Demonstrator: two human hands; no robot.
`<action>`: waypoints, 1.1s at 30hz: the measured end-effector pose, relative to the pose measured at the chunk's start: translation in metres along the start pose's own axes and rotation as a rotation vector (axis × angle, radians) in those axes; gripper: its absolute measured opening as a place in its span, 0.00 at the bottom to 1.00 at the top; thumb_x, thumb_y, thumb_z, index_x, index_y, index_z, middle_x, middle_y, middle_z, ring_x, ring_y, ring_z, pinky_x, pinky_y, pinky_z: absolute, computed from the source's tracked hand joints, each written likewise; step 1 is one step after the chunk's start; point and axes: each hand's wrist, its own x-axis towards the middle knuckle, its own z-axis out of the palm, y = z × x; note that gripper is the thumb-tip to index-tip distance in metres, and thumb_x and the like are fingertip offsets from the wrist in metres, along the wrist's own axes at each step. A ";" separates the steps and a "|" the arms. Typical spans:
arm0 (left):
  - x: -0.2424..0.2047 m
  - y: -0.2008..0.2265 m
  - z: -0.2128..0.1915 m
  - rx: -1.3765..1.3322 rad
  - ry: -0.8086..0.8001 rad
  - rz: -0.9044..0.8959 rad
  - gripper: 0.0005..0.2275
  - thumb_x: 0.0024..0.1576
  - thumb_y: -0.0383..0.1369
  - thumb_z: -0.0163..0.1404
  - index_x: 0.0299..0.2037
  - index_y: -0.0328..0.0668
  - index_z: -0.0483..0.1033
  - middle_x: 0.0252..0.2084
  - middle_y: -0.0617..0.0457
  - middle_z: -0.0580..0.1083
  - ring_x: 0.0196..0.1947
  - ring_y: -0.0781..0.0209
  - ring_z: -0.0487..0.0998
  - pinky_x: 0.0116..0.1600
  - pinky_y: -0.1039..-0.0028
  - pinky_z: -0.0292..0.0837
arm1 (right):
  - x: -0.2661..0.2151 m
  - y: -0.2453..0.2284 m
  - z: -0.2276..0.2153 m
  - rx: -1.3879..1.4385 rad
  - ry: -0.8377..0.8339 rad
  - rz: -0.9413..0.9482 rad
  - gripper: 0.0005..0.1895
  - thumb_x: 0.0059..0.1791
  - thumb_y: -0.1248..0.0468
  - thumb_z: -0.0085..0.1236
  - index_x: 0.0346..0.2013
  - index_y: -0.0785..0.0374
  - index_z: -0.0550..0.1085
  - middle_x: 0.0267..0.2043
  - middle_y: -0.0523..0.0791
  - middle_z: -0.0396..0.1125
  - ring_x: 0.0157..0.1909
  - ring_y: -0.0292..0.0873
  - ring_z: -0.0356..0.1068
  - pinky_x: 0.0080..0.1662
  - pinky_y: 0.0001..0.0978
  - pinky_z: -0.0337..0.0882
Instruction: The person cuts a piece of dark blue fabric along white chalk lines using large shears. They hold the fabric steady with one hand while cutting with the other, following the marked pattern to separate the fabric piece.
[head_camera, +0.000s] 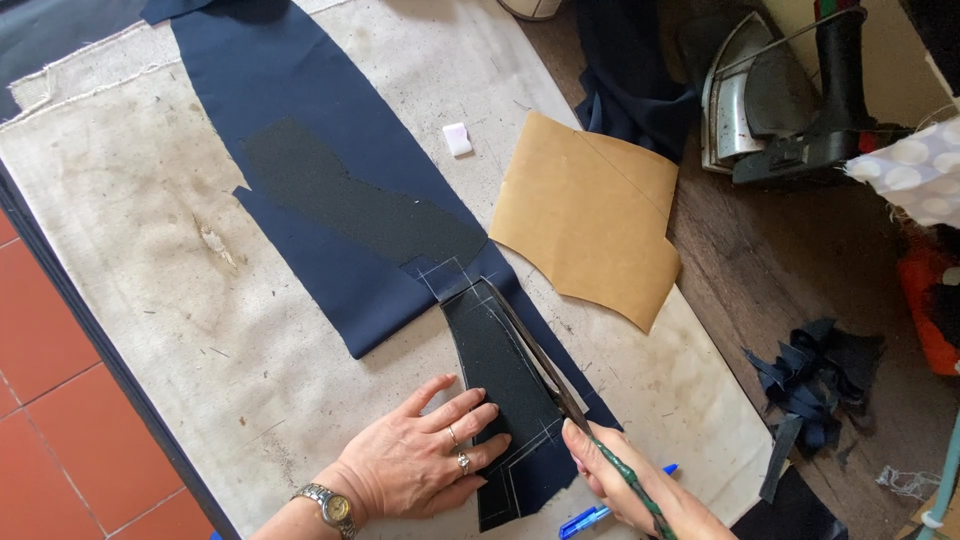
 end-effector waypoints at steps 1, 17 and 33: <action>0.000 0.000 0.000 -0.001 -0.005 0.000 0.16 0.61 0.42 0.40 0.54 0.45 0.71 0.54 0.41 0.68 0.55 0.44 0.68 0.62 0.47 0.53 | 0.000 -0.001 0.001 0.002 0.003 0.005 0.45 0.42 0.37 0.51 0.70 0.46 0.51 0.75 0.28 0.46 0.76 0.27 0.42 0.68 0.29 0.40; -0.002 0.001 0.004 0.058 0.048 0.030 0.17 0.60 0.43 0.42 0.54 0.47 0.72 0.55 0.43 0.69 0.56 0.46 0.69 0.63 0.49 0.54 | -0.022 -0.005 0.016 0.284 0.017 -0.031 0.51 0.39 0.36 0.61 0.69 0.50 0.51 0.75 0.31 0.49 0.75 0.26 0.45 0.67 0.28 0.41; 0.027 -0.020 0.008 0.092 0.051 -0.043 0.14 0.57 0.37 0.46 0.53 0.52 0.71 0.48 0.51 0.70 0.47 0.53 0.71 0.54 0.57 0.60 | -0.024 0.193 0.206 1.045 1.077 0.275 0.23 0.49 0.48 0.51 0.24 0.64 0.63 0.15 0.43 0.46 0.11 0.35 0.42 0.14 0.28 0.35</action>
